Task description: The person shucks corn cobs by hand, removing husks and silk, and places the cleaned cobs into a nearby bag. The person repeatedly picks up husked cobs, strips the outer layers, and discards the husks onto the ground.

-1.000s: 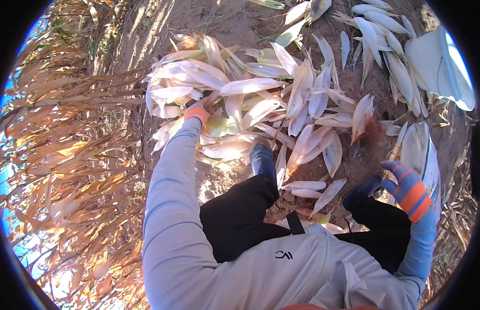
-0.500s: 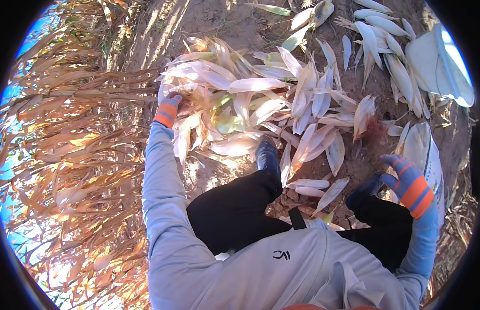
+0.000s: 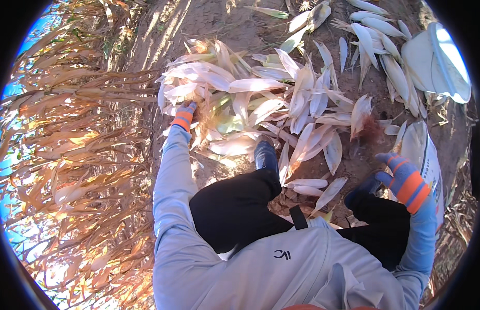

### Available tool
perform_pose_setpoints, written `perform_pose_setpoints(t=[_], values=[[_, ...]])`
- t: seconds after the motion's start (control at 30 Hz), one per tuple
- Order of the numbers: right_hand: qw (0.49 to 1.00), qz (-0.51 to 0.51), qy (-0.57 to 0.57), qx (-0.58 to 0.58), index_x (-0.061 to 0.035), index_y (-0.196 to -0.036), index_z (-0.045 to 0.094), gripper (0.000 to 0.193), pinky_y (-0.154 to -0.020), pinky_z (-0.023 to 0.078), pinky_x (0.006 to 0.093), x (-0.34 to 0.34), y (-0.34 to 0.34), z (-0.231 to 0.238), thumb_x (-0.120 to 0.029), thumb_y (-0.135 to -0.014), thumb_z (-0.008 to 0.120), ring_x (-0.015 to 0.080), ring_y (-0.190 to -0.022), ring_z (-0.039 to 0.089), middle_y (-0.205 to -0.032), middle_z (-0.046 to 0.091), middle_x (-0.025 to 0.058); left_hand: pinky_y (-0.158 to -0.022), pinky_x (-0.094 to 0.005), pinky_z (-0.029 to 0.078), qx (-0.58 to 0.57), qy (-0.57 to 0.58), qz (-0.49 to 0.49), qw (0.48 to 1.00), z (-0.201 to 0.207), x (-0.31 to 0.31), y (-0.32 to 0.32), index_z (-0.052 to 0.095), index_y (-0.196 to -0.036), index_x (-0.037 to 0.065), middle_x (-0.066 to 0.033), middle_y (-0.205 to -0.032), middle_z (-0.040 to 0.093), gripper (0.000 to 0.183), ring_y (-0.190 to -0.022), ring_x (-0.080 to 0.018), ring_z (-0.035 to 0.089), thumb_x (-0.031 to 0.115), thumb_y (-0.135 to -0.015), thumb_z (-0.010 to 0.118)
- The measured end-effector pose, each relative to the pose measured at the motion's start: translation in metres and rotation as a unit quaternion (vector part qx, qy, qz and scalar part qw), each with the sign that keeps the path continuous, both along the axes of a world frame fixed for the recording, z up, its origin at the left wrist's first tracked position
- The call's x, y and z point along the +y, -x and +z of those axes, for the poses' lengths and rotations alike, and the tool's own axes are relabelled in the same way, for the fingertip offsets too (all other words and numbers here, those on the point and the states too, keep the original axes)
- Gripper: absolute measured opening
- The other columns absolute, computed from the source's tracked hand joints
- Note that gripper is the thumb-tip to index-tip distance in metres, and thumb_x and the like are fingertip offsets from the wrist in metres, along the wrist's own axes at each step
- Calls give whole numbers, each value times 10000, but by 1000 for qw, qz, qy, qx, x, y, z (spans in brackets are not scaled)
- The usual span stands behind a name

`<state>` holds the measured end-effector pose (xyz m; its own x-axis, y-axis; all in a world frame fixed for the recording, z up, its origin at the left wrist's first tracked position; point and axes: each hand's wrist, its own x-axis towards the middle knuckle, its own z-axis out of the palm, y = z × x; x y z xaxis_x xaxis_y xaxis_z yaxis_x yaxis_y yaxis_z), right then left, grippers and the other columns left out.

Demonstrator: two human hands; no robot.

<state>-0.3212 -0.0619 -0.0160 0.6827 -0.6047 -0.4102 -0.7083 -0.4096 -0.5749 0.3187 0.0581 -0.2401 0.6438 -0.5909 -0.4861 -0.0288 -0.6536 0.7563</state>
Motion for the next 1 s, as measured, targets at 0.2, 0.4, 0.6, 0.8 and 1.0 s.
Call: perform_pose_setpoints(t=[0.2, 0.4, 0.6, 0.8, 1.0], values=[[998, -16, -50, 18, -47, -1086, 534, 372, -807, 426, 381, -3, -6, -4, -90, -730, 637, 328, -920, 535, -967, 580, 140, -746, -297, 484, -120, -121, -259, 951, -22, -4, 60, 488, -1185, 34, -117, -971, 595, 643, -851, -209, 587, 324, -676, 754], [998, 1, -50, 30, -50, -1088, 527, 372, -816, 420, 380, -6, -8, -8, -77, -731, 628, 331, -940, 525, -971, 576, 140, -804, -352, 464, -319, -251, -493, 769, -53, 12, 61, 515, -1165, 75, -168, -1025, 599, 631, -922, -337, 573, 227, -601, 755], [998, -15, -51, 29, -49, -1098, 527, 375, -826, 418, 377, -4, -7, -8, -69, -737, 625, 328, -946, 525, -978, 573, 139, -749, -300, 461, -93, -165, -315, 930, 26, -29, 49, 599, -1008, 15, -83, -908, 647, 399, -805, -186, 598, 201, -682, 736], [999, 19, -13, 25, -45, -1114, 523, 384, -826, 424, 370, -4, -17, 3, -67, -745, 626, 318, -947, 536, -994, 578, 134, -743, -273, 435, -48, -95, -243, 964, 57, -18, 15, 606, -1019, 23, -65, -874, 639, 438, -797, -151, 564, 378, -765, 657], [1000, 27, 3, 8, -49, -1116, 527, 399, -813, 432, 372, -1, -20, 9, -81, -735, 644, 321, -940, 543, -995, 581, 140, -907, -329, 369, -240, -246, -301, 889, 79, -22, 14, 552, -1156, 35, -157, -1132, 577, 638, -1074, -297, 515, 566, -808, 487]])
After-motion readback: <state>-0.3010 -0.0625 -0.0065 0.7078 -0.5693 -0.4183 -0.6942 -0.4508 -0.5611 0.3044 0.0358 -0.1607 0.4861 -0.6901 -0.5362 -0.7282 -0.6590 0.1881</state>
